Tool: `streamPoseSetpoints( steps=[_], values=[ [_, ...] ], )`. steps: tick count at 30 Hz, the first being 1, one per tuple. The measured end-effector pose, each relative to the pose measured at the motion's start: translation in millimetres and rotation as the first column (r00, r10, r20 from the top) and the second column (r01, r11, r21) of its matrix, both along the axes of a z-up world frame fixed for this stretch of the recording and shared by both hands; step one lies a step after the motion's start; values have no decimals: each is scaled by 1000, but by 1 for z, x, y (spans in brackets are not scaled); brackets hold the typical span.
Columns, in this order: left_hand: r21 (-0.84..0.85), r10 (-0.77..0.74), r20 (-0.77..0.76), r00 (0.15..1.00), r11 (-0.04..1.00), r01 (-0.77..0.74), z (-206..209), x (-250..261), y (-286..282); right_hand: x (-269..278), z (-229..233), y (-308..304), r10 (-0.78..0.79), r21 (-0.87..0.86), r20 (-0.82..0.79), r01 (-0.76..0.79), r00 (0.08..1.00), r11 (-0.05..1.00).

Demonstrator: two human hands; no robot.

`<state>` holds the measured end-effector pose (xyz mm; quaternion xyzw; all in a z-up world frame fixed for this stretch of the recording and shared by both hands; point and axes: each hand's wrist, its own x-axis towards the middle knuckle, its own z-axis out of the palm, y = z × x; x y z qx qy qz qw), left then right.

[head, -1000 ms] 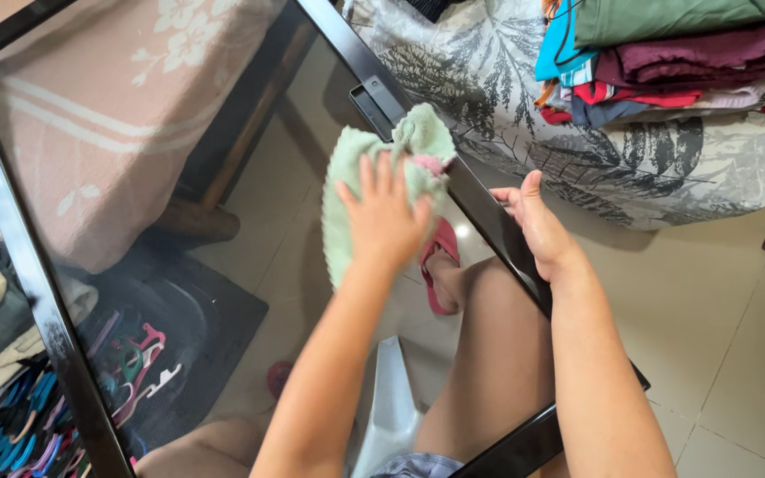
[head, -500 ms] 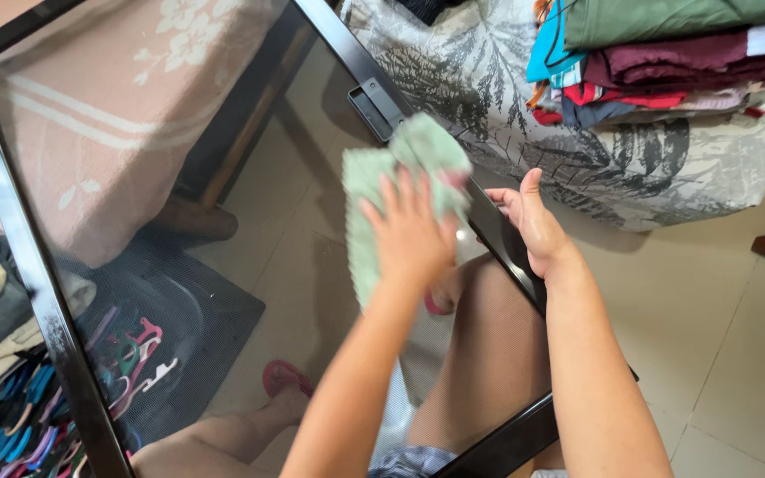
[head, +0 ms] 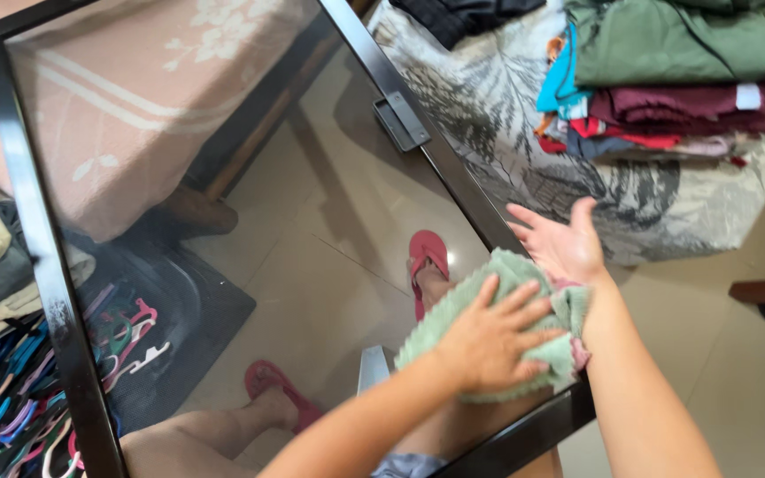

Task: The person sits on a low stool and wipes a large framed mirror with a cloth. They use both a green and a pink cloth to wipe the glass surface and the frame, occasionally lifting the mirror to clean the edges.

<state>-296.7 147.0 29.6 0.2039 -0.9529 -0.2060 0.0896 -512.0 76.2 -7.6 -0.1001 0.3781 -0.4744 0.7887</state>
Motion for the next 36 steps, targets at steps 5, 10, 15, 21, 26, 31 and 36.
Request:
streamPoseSetpoints(
  steps=[5, 10, 15, 21, 26, 31, 36],
  values=[
    [-119, 181, -130, 975, 973, -196, -25, 4, -120, -23, -31, 4, -30, -134, 711, 177, 703, 975],
    [-190, 481, -36, 876, 857, -479, -38, 29, -235, -14, -29, -3, -268, 67, -195, 286, 943, 956],
    [-85, 579, -9, 815, 812, -577, -36, 2, -176, -16, -17, -9, -416, 2, -166, 422, 894, 907],
    [117, 223, -6, 975, 968, -221, 14, -24, 3, -51, 36, -4, -585, -375, -395, 458, 708, 806],
    [-8, -72, -6, 997, 997, 72, 19, -20, 59, -35, 51, -23, -320, -374, -732, 38, 602, 927],
    [51, -222, 70, 973, 974, 218, 10, 36, 72, 26, 0, -34, -157, -200, -978, -415, 136, 887],
    [87, -61, 200, 978, 995, 44, 28, 169, 90, 60, 4, -14, -220, -41, -901, -430, -375, 902]
  ],
)
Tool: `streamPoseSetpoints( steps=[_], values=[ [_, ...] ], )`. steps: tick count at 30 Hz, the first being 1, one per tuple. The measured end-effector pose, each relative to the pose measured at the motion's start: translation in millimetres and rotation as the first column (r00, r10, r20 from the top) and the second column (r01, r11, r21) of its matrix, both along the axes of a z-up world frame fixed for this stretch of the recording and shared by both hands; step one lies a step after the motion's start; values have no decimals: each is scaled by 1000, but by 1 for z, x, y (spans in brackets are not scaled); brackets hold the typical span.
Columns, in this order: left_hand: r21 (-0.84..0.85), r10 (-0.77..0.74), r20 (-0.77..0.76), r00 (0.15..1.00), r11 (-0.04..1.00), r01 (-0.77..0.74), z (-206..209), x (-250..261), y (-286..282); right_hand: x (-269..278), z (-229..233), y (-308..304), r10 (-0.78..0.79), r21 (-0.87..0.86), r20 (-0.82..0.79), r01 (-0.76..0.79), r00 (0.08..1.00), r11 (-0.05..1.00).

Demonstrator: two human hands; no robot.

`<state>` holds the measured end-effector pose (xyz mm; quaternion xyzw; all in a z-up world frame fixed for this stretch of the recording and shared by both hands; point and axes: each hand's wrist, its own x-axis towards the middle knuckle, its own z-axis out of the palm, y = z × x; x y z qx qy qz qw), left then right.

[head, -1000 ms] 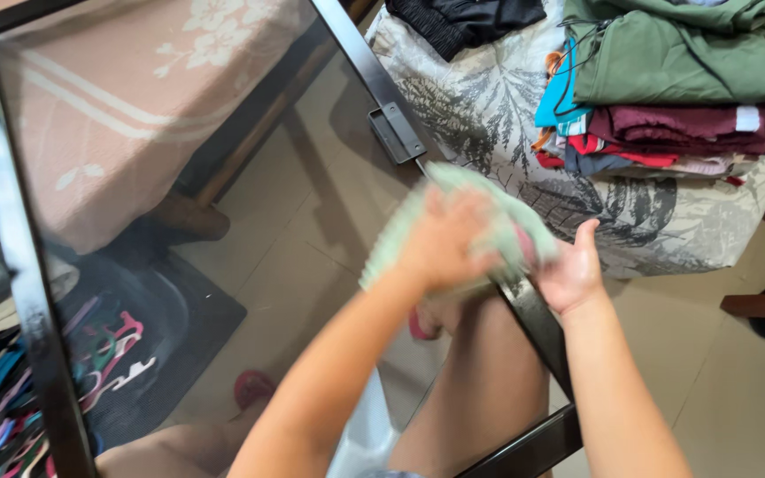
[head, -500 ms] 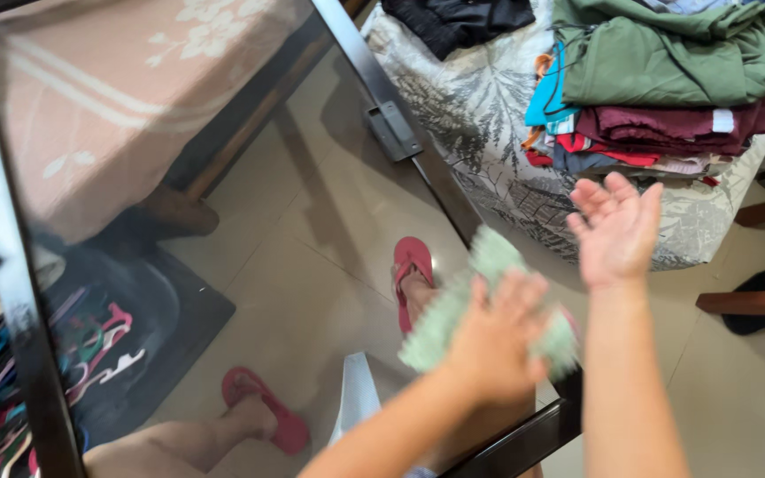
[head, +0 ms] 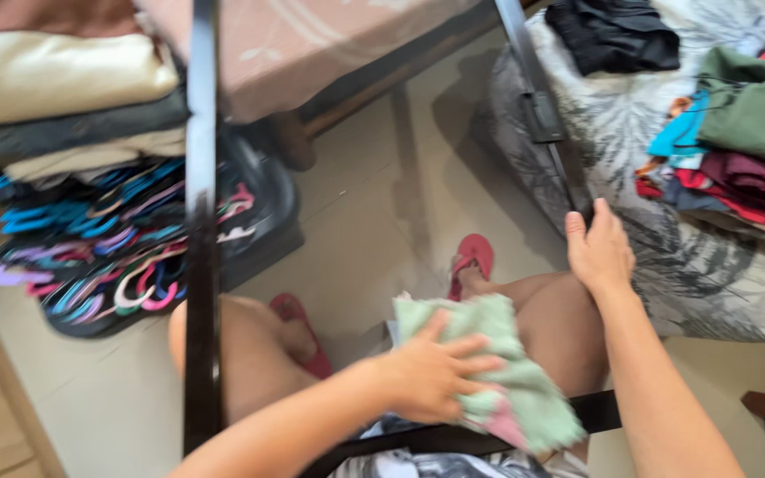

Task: The person sits on a low stool and wipes a large framed mirror with a cloth. They use both a green and a pink cloth to wipe the glass surface and the frame, occasionally lifting the mirror to clean the edges.

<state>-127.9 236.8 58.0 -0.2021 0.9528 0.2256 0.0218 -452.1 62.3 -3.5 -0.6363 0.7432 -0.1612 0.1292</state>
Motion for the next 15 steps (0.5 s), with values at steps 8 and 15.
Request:
streamPoseSetpoints(
  steps=[8, 15],
  values=[
    [116, 390, 668, 634, 787, -606, 87, 172, 70, -18, 4, -26, -178, 143, -33, 181, 983, 973],
    [-334, 793, 145, 591, 602, -725, 53, 210, 77, -15, -7, -36, -185, 132, -179, 210, 966, 969]
  ],
)
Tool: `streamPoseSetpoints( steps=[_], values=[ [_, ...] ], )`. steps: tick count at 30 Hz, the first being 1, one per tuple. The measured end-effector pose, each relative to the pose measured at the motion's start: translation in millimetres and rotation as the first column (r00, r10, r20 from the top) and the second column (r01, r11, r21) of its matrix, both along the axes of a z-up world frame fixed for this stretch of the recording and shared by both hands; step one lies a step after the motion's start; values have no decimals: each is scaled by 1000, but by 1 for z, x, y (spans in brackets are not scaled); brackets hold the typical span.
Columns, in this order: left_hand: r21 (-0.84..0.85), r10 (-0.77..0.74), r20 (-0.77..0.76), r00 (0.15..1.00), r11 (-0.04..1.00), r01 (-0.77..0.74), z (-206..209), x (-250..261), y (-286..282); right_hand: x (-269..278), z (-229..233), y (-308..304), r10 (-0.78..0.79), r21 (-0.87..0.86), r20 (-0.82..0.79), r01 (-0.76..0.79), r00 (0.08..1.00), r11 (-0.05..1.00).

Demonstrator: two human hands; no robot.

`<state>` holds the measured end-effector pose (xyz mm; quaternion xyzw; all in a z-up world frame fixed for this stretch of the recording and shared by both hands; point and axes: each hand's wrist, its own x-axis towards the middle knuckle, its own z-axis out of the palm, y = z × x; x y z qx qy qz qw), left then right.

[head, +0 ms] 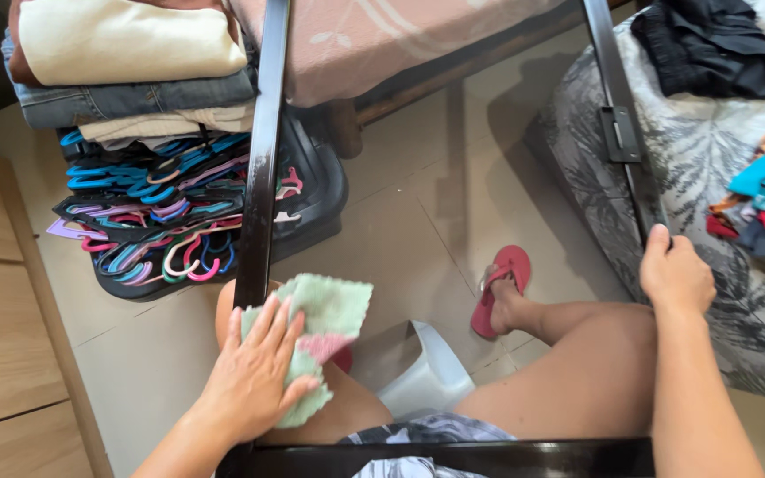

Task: The person sits on a low stool and wipes a large framed mirror with a cloth. They use both a green and a pink cloth to wipe the glass surface and the frame, occasionally lifting the mirror to clean the edges.

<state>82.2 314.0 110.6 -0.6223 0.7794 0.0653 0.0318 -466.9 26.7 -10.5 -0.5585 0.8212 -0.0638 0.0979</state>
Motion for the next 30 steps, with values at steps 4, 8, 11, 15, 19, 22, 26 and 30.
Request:
streamPoseSetpoints(
  steps=[4, 8, 11, 15, 19, 22, 26, 30],
  values=[
    [35, 120, 207, 971, 991, -130, -22, 18, -70, 4, 8, 1, -14, 17, 16, 14, 1000, 1000],
    [-241, 218, 80, 973, 951, -193, -57, 53, -179, 9, 12, 3, -13, 7, 3, 13, 1000, 1000],
    [-275, 275, 20, 961, 926, -259, -75, 64, -247, 12, 14, 3, -41, 6, 13, 41, 999, 999],
    [-332, 275, 50, 960, 911, -243, -82, 46, -252, 11, 14, 2, -52, 16, 13, 51, 999, 999],
    [-214, 119, 5, 993, 970, -115, -69, -5, -164, 8, 11, 7, -41, 6, -5, 41, 999, 999],
    [-47, -21, -55, 998, 999, 18, -40, -49, -81, 6, 11, 12, -7, -9, 4, 7, 1000, 1000],
    [91, -56, -176, 983, 993, 72, -13, -75, -44, 10, 15, 17, -32, -3, 22, 32, 999, 999],
    [30, -44, -126, 991, 998, 48, -34, -69, -98, 16, 17, 16, -21, -15, 8, 21, 1000, 1000]
  ],
)
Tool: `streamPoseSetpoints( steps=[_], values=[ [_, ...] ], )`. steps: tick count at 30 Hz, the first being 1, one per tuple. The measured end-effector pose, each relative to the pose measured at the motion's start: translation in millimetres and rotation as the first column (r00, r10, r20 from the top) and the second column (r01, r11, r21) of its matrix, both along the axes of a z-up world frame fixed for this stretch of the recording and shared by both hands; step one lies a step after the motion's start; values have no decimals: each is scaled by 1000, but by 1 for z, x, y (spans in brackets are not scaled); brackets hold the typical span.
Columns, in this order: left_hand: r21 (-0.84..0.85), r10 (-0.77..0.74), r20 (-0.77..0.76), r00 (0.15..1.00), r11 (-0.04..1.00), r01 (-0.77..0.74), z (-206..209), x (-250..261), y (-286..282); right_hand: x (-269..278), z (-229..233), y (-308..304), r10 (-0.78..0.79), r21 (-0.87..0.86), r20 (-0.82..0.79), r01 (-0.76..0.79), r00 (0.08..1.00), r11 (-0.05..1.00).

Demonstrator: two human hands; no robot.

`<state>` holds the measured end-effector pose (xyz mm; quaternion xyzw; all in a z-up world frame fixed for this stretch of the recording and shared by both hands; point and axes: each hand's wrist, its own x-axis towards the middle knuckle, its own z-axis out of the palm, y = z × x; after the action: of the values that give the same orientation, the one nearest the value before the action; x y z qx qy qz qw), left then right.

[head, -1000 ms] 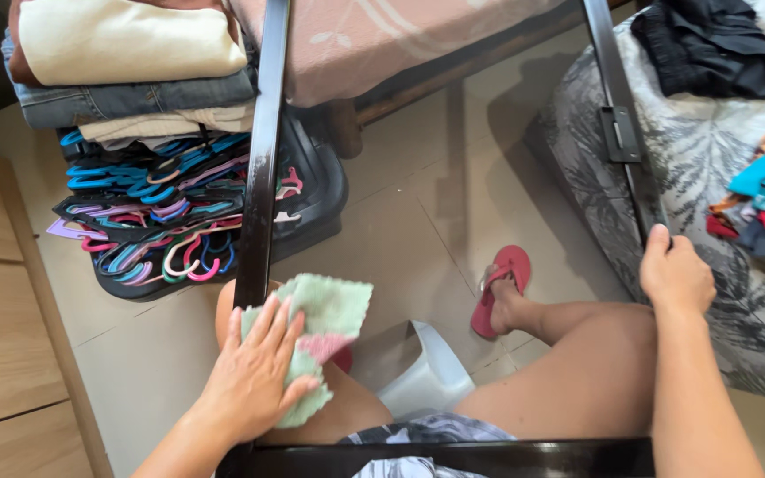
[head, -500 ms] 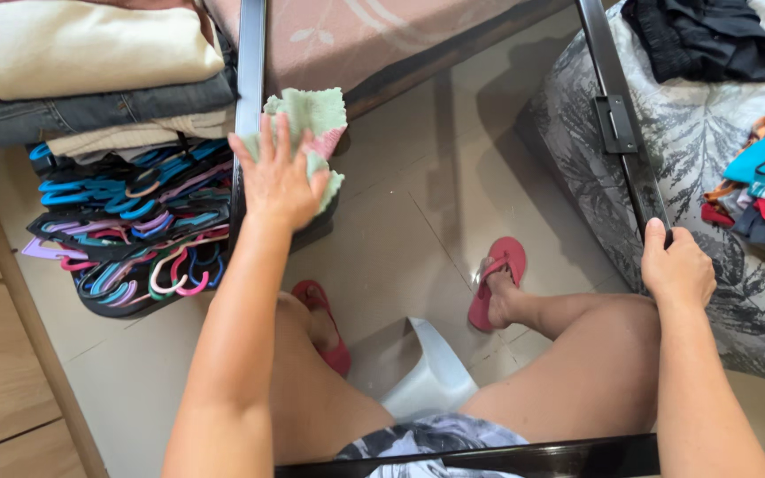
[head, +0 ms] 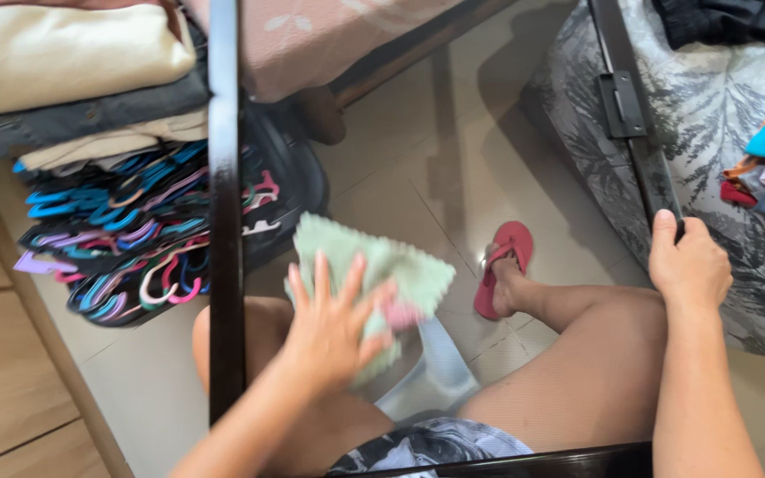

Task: The person sits on a low stool and wipes a large framed mirror with a cloth. They use both a green and a pink cloth to wipe the glass surface and the frame, occasionally lifting the mirror to clean the edges.

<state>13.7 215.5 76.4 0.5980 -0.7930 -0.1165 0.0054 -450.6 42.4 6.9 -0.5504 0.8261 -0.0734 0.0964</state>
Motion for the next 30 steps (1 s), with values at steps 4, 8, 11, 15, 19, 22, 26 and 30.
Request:
streamPoseSetpoints(
  steps=[4, 8, 11, 15, 19, 22, 26, 30],
  values=[
    [-193, 80, -5, 997, 978, -80, -42, 20, -124, 5, 2, -2, -8, -28, 8, 8, 1000, 1000],
    [-90, 308, -31, 951, 947, -309, -60, 31, -246, 12, 7, -4, -23, 6, 10, 23, 1000, 1000],
    [-94, 415, 3, 910, 906, -413, -68, 25, -283, 17, 12, -7, -30, 7, 16, 30, 999, 1000],
    [-211, 266, 34, 963, 944, -253, -73, 18, -245, 17, 14, -5, -29, 27, 22, 29, 999, 999],
    [-149, 33, 62, 998, 989, -24, -47, -18, -132, 19, 16, -2, -23, 20, 16, 22, 1000, 1000],
    [-64, -128, -70, 989, 990, 123, -16, -49, -41, 17, 15, 3, -28, 20, 25, 27, 999, 999],
    [-53, -192, -204, 960, 981, 185, 3, -75, 7, 16, 13, 9, -9, 11, 29, 8, 1000, 1000],
    [-11, -175, -176, 969, 984, 175, -12, -70, -43, 20, 17, 5, 1, 6, 21, -1, 1000, 1000]
  ],
)
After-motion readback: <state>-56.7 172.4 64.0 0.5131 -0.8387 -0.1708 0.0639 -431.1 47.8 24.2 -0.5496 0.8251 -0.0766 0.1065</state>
